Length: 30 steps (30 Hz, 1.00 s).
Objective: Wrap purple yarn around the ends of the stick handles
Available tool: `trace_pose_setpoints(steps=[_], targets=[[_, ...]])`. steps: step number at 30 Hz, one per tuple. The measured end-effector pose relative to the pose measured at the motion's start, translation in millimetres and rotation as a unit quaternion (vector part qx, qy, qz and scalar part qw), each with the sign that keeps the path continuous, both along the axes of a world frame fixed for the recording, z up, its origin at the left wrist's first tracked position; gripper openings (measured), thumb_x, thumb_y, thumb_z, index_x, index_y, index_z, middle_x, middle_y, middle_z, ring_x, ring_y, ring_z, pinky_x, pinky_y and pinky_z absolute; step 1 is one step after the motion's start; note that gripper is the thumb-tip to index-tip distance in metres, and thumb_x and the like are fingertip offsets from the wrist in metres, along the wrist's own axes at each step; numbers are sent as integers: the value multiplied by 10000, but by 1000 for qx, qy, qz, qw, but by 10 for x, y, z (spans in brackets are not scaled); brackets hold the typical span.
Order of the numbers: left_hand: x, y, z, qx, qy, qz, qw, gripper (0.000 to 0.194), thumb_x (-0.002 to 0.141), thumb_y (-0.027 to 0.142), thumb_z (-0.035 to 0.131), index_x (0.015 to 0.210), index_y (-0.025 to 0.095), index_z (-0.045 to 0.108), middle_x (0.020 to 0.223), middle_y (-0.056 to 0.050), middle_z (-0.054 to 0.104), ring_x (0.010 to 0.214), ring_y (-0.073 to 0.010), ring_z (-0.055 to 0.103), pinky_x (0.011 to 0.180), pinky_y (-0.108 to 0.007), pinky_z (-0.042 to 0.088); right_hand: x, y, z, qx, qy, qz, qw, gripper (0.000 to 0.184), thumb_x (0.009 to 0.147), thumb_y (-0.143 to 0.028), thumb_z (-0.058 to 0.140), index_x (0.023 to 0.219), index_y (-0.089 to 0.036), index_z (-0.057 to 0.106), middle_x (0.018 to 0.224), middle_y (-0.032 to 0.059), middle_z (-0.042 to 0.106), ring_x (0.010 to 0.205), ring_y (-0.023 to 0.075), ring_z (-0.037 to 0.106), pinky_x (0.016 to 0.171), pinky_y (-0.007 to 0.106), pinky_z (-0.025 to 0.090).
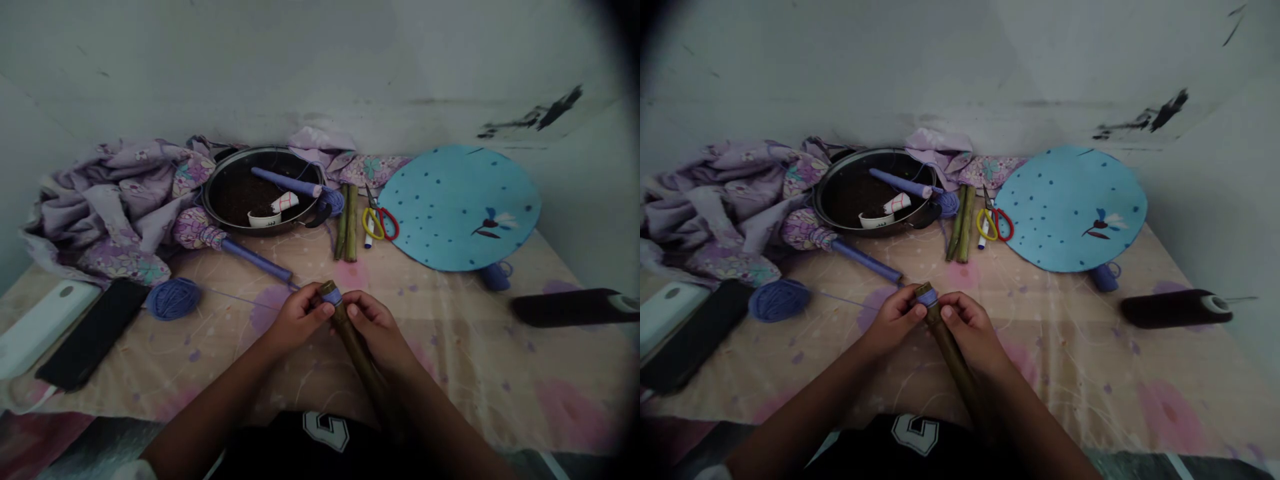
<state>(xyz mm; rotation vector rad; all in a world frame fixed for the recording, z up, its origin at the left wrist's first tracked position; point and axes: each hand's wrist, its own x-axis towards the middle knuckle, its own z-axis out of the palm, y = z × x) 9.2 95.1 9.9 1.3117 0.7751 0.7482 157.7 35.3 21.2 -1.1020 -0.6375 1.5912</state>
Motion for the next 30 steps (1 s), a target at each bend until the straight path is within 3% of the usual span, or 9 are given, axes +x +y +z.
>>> trace_pose_setpoints(steps=[6, 10, 15, 22, 28, 30], targets=[[5, -17, 61, 46, 22, -34, 998, 357, 841, 486, 509, 884, 133, 543, 698, 4, 536, 581, -100, 500, 570, -225, 403, -24, 18, 29, -28, 62, 0, 998, 226, 729, -341, 662, 877, -204, 561, 715, -5, 650, 550, 150, 635, 438, 240, 508], [-12, -13, 67, 133, 81, -39, 987, 346, 879, 465, 446, 872, 134, 547, 716, -16, 587, 658, -132, 545, 627, -241, 420, -36, 61, 70, -67, 43, 16, 997, 202, 705, -334, 633, 762, -195, 498, 552, -34, 593, 424, 126, 576, 336, 191, 455], [-13, -24, 29, 211, 136, -32, 967, 355, 920, 441, 350, 860, 143, 534, 711, -24, 604, 653, -141, 554, 617, -248, 413, -59, 79, 108, -85, 15, 12, 996, 256, 740, -409, 609, 742, -207, 452, 525, -46, 572, 385, 111, 545, 309, 175, 433], [-10, -43, 6, 221, 135, -39, 965, 342, 936, 418, 316, 912, 147, 523, 704, -27, 623, 652, -145, 578, 616, -243, 427, -44, 74, 71, -95, 66, 9, 993, 262, 723, -404, 622, 763, -212, 447, 574, -42, 582, 429, 122, 573, 332, 185, 453], [-18, -47, -10, 284, 224, -29, 932, 380, 934, 427, 275, 953, 144, 527, 718, -46, 620, 633, -165, 575, 587, -267, 409, -47, 75, 78, -102, 53, 11, 993, 264, 746, -425, 602, 773, -215, 445, 574, -39, 578, 408, 116, 546, 320, 183, 432], [-16, -49, -16, 280, 226, -28, 933, 380, 935, 430, 272, 932, 147, 527, 701, -38, 612, 614, -159, 566, 569, -261, 401, -50, 72, 82, -104, 46, 7, 994, 281, 751, -447, 604, 774, -213, 451, 569, -38, 575, 409, 114, 543, 322, 184, 433]])
